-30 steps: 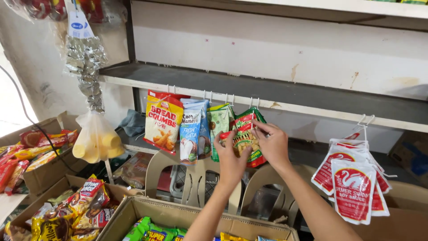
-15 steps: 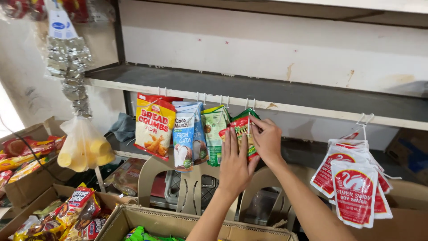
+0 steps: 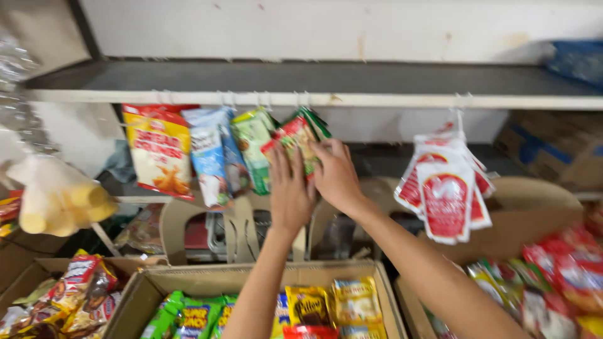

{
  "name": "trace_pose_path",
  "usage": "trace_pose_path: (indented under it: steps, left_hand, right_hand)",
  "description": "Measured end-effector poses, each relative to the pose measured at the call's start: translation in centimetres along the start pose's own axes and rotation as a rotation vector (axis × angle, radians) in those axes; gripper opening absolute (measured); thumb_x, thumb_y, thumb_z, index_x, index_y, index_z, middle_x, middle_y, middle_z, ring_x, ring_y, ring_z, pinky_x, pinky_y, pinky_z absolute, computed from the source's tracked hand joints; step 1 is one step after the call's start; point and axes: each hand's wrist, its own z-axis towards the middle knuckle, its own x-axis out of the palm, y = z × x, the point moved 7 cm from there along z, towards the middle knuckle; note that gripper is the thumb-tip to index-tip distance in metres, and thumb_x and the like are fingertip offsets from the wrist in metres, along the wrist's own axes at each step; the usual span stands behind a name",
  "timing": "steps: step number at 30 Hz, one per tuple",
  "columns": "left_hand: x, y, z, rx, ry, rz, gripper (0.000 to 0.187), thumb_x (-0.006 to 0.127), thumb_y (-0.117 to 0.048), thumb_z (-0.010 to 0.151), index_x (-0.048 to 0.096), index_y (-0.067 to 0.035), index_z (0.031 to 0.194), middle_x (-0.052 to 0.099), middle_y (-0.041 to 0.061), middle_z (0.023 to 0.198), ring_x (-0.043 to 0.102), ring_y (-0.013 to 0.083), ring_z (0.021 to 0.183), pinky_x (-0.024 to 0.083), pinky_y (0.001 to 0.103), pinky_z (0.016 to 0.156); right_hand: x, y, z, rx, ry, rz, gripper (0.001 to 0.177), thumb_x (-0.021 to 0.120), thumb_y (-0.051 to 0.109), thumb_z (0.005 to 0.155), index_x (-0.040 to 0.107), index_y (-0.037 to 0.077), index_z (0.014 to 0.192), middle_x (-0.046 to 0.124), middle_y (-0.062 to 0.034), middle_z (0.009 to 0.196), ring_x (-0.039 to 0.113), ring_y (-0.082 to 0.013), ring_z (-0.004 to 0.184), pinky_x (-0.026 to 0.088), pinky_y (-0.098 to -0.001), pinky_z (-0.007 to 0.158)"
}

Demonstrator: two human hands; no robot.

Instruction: Organizing and hanging various snack and food pouches on display hooks in a grocery store.

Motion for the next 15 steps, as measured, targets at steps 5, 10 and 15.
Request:
trace_pose_path:
  steps: [5,10,15]
  left_hand:
    - [-0.9,-1.1,-2.6,-0.022,-0.123,-0.168,0.068,0.066,-0.019,0.103,0.033,0.0,0.16,0.016,0.03,0.169,0.017,0.051,0.158,0.021,0.054,0.129]
    - [-0.6,-4.2,-5.6,-0.098,-0.127,-0.252,0.071,0.067,-0.014,0.107,0.028,-0.002,0.165,0.008,0.028,0.173,0.013,0.0481,0.163,0.019,0.052,0.134]
    - [2.2,-9.3,-9.7,-0.229,-0.198,-0.373,0.071,0.069,-0.014,0.106,0.029,-0.002,0.163,0.008,0.025,0.173,0.014,0.044,0.163,0.019,0.052,0.134]
  right_hand:
    - [-6.9,0.3,-6.9,0.109,0.245,0.144,0.026,0.069,0.003,0.086,0.072,0.005,0.112,0.06,-0.0167,0.12,0.064,-0.0324,0.105,0.053,-0.0405,0.089]
    - [-13.2,-5.7,-15.8,0.203,0.459,0.043,0.013,0.068,0.008,0.092,0.074,0.005,0.103,0.071,-0.0145,0.103,0.069,-0.0355,0.094,0.056,-0.0419,0.082]
    - [-19.9,-14.0,-24.1,0.475,0.484,-0.07,0.018,0.068,0.01,0.088,0.077,0.005,0.103,0.075,-0.0189,0.097,0.073,-0.0366,0.091,0.058,-0.044,0.08]
